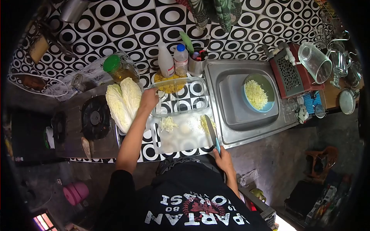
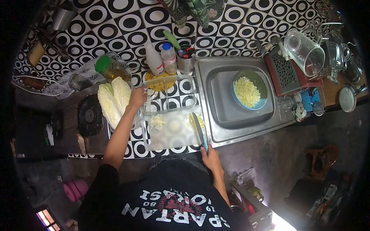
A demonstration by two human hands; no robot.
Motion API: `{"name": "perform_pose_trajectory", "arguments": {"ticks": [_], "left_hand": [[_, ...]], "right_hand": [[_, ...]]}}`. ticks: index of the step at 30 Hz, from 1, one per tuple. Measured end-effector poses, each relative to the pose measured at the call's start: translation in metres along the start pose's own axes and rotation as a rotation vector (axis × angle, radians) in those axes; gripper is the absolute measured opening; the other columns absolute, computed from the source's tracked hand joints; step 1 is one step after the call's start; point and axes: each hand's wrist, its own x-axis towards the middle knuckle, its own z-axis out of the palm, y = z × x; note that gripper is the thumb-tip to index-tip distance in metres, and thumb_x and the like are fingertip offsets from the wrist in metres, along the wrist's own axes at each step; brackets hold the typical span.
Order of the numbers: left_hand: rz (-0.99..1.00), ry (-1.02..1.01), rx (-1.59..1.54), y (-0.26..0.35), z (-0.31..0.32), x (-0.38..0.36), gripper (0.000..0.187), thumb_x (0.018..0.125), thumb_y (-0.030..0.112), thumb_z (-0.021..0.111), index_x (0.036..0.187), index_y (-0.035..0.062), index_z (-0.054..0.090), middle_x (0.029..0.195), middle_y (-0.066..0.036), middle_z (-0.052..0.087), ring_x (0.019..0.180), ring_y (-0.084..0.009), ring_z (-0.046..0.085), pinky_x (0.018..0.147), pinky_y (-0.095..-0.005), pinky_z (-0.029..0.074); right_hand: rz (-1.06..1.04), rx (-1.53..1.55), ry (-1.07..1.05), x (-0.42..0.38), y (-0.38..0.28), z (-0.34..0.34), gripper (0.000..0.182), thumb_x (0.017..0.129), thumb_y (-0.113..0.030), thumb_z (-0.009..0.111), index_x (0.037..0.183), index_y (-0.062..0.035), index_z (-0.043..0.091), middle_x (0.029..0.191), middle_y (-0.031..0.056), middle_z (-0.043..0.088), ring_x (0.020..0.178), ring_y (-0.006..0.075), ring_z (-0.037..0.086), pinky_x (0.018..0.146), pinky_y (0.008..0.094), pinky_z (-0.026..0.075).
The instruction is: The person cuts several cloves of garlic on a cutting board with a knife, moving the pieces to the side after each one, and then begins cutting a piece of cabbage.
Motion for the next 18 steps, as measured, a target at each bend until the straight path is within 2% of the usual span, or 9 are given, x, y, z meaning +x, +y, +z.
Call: {"name": "perform_pose_trajectory", "arguments": {"ticks": [1, 3, 6, 9, 10, 12, 13, 15, 18], "left_hand": [[0.0, -0.001, 0.003, 0.005, -0.007, -0.002, 0.036, 0.07, 0.0, 0.061, 0.105, 0.0069, 0.065, 0.091, -0.021, 0.065, 0.086, -0.037, 0.062, 0.079, -0.0408, 0.05], [0.061, 0.034, -0.136, 0.014, -0.019, -0.005, 0.031, 0.072, 0.004, 0.065, 0.102, 0.0068, 0.067, 0.083, -0.018, 0.066, 0.077, -0.032, 0.065, 0.072, -0.037, 0.051], [0.042, 0.056, -0.313, 0.027, -0.033, -0.006, 0.026, 0.072, 0.009, 0.069, 0.098, 0.006, 0.068, 0.08, -0.016, 0.067, 0.073, -0.0249, 0.065, 0.068, -0.0327, 0.051], [0.084, 0.073, -0.347, 0.025, -0.031, 0.0, 0.025, 0.073, 0.011, 0.07, 0.097, 0.0062, 0.068, 0.078, -0.015, 0.067, 0.07, -0.0204, 0.064, 0.065, -0.0299, 0.051], [0.083, 0.079, -0.348, 0.025, -0.031, -0.002, 0.025, 0.073, 0.011, 0.07, 0.097, 0.0062, 0.068, 0.078, -0.015, 0.067, 0.07, -0.0204, 0.064, 0.065, -0.0299, 0.051], [0.035, 0.066, -0.382, 0.028, -0.03, -0.001, 0.025, 0.072, 0.01, 0.07, 0.097, 0.0068, 0.068, 0.076, -0.013, 0.066, 0.066, -0.0207, 0.063, 0.064, -0.0298, 0.05], [0.037, 0.059, -0.382, 0.027, -0.028, -0.001, 0.025, 0.072, 0.01, 0.07, 0.097, 0.0068, 0.068, 0.076, -0.013, 0.066, 0.066, -0.0207, 0.063, 0.064, -0.0298, 0.05], [0.077, 0.065, -0.259, 0.023, -0.025, -0.003, 0.023, 0.074, 0.006, 0.07, 0.096, 0.0026, 0.067, 0.075, -0.006, 0.064, 0.065, -0.0117, 0.055, 0.062, -0.0248, 0.045], [0.008, 0.041, -0.366, 0.019, -0.017, -0.005, 0.023, 0.073, 0.007, 0.07, 0.096, 0.0026, 0.067, 0.077, -0.007, 0.064, 0.066, -0.0129, 0.057, 0.063, -0.0257, 0.046]], "right_hand": [[0.0, 0.003, -0.001, 0.0, 0.002, 0.003, 0.031, 0.09, -0.027, 0.052, 0.096, 0.0032, 0.053, 0.08, 0.03, 0.06, 0.086, 0.0487, 0.056, 0.07, 0.0488, 0.045], [-0.108, 0.014, 0.07, 0.0, 0.004, 0.007, 0.032, 0.09, -0.03, 0.054, 0.092, 0.0022, 0.054, 0.069, 0.0248, 0.057, 0.067, 0.0415, 0.058, 0.059, 0.0423, 0.043], [-0.117, -0.012, 0.073, 0.002, 0.001, 0.009, 0.033, 0.09, -0.03, 0.054, 0.091, 0.0022, 0.053, 0.069, 0.0244, 0.057, 0.065, 0.0397, 0.058, 0.059, 0.0421, 0.043], [-0.1, -0.015, 0.062, 0.005, -0.002, 0.009, 0.032, 0.09, -0.029, 0.055, 0.091, 0.0025, 0.053, 0.068, 0.0238, 0.057, 0.063, 0.0368, 0.058, 0.058, 0.0411, 0.043], [-0.105, -0.018, 0.062, 0.005, -0.005, 0.007, 0.032, 0.09, -0.029, 0.055, 0.091, 0.0025, 0.053, 0.068, 0.0238, 0.057, 0.063, 0.0368, 0.058, 0.058, 0.0411, 0.043], [-0.009, 0.018, -0.033, 0.005, -0.012, 0.0, 0.033, 0.09, -0.029, 0.052, 0.099, 0.0025, 0.054, 0.082, 0.0296, 0.06, 0.087, 0.0484, 0.057, 0.072, 0.0486, 0.045], [-0.002, 0.021, -0.031, 0.004, -0.012, -0.001, 0.033, 0.09, -0.029, 0.052, 0.099, 0.0025, 0.054, 0.082, 0.0296, 0.06, 0.087, 0.0484, 0.057, 0.072, 0.0486, 0.045], [0.024, -0.013, -0.028, 0.004, -0.011, -0.003, 0.034, 0.09, -0.03, 0.052, 0.099, 0.0027, 0.054, 0.08, 0.0293, 0.06, 0.085, 0.0477, 0.058, 0.071, 0.0484, 0.045], [-0.028, 0.021, -0.004, 0.002, -0.007, -0.003, 0.034, 0.09, -0.03, 0.052, 0.098, 0.0029, 0.054, 0.08, 0.0289, 0.06, 0.084, 0.0472, 0.058, 0.071, 0.0481, 0.045]]}}
